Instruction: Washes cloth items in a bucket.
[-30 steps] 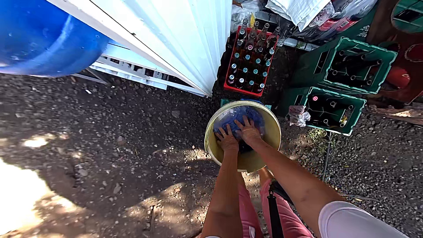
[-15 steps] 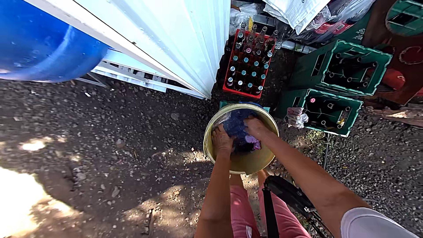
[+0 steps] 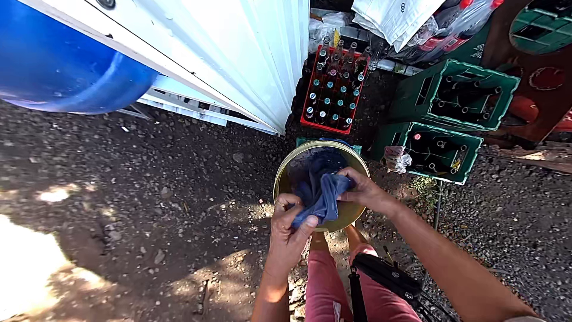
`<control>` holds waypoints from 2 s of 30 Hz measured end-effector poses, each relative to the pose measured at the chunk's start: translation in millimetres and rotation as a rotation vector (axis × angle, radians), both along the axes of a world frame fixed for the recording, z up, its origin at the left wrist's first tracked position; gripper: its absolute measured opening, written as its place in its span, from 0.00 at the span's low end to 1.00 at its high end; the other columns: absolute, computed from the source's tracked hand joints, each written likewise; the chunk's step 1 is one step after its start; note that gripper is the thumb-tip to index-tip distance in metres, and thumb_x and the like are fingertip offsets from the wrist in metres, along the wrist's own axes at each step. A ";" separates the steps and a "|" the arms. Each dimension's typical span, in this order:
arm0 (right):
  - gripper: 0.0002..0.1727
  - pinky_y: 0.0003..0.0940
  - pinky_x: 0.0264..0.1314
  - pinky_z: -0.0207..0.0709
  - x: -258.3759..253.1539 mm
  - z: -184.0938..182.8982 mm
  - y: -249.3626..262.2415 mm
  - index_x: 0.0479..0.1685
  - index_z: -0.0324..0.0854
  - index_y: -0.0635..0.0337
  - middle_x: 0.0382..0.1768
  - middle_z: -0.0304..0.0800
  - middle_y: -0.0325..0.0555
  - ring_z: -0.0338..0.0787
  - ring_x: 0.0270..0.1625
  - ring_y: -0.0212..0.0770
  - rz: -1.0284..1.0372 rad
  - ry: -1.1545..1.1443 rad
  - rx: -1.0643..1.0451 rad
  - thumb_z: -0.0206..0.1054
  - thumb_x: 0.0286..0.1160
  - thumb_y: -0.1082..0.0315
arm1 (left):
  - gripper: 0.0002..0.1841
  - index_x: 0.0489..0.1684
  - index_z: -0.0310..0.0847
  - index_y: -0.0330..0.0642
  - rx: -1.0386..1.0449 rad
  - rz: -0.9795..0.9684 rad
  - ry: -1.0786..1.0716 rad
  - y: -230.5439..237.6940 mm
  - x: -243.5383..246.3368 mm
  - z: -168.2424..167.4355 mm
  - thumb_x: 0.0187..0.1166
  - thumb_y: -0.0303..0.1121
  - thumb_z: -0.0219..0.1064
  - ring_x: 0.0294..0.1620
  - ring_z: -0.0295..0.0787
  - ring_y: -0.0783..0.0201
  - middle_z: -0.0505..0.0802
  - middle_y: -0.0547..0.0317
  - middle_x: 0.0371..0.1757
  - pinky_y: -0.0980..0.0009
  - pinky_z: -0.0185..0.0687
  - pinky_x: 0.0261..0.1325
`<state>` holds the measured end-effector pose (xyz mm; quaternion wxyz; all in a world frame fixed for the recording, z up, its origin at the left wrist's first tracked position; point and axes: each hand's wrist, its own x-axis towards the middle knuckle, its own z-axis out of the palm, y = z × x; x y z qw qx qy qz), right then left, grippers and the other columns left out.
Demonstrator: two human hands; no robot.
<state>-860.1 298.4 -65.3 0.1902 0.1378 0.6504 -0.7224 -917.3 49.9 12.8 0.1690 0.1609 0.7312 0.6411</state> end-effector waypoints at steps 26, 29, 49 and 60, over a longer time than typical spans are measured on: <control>0.26 0.67 0.88 0.56 -56.2 -158.6 -58.8 0.83 0.67 0.73 0.84 0.66 0.71 0.64 0.88 0.69 0.598 -0.596 0.862 0.47 0.92 0.70 | 0.33 0.84 0.70 0.36 -1.271 -0.493 -0.285 80.8 -15.5 -254.0 0.83 0.48 0.63 0.88 0.65 0.37 0.74 0.34 0.85 0.38 0.57 0.87; 0.26 0.61 0.89 0.56 -67.7 -151.2 -57.6 0.85 0.65 0.73 0.84 0.67 0.70 0.65 0.88 0.66 0.534 -0.687 0.821 0.48 0.92 0.68 | 0.28 0.84 0.64 0.23 -1.350 -0.745 -0.579 76.5 -16.8 -249.2 0.90 0.34 0.56 0.91 0.60 0.38 0.70 0.31 0.87 0.42 0.53 0.90; 0.13 0.40 0.50 0.86 -43.6 191.7 -43.9 0.54 0.82 0.51 0.45 0.88 0.39 0.88 0.46 0.35 0.038 0.058 0.236 0.62 0.87 0.53 | 0.83 0.96 0.29 0.34 -0.613 0.146 -0.328 17.9 71.4 -131.9 0.34 0.42 0.97 0.96 0.43 0.38 0.41 0.33 0.96 0.44 0.57 0.92; 0.10 0.38 0.63 0.86 10.0 286.0 -34.6 0.51 0.78 0.51 0.43 0.91 0.35 0.91 0.51 0.33 -0.189 0.263 0.068 0.50 0.90 0.64 | 0.57 0.97 0.40 0.51 -0.285 0.442 -0.425 78.4 47.0 -73.6 0.66 0.30 0.81 0.76 0.79 0.35 0.84 0.34 0.74 0.29 0.60 0.81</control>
